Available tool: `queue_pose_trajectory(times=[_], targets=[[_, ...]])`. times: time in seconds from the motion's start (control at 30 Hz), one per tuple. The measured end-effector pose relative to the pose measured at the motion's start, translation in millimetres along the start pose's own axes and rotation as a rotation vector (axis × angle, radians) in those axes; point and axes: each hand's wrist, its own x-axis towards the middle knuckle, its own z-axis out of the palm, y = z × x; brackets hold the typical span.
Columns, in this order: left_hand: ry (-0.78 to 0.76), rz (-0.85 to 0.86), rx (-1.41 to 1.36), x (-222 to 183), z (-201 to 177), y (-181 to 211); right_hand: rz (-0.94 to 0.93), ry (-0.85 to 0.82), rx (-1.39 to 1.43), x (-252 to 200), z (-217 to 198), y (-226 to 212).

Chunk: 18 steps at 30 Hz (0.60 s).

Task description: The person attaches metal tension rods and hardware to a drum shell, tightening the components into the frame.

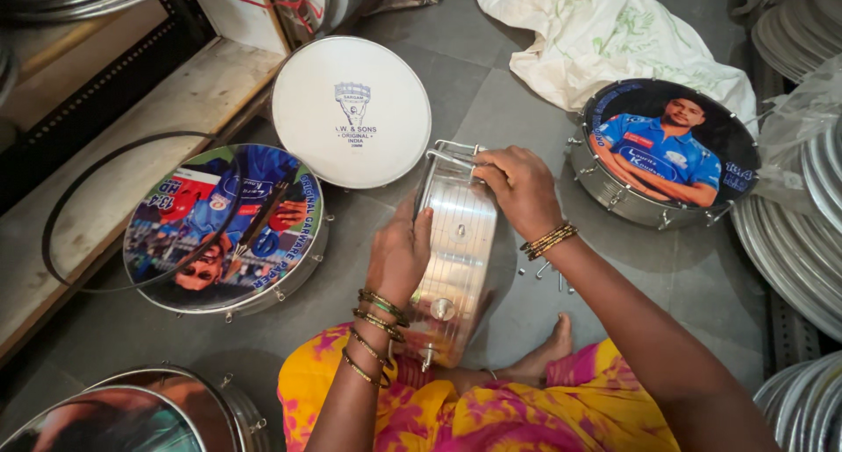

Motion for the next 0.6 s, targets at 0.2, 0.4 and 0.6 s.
queue_pose_trajectory(times=[0.2, 0.4, 0.6], targets=[[0.027, 0.065, -0.032, 0, -1, -1, -0.014, -0.097, 0.055, 2, -9, 2], [-0.012, 0.004, 0.019, 0, 3, 1, -0.006, -0.056, 0.109, 2, -9, 8], [0.000, 0.058, 0.014, -1, 5, -6, -0.025, -0.048, 0.060, -4, -7, 11]])
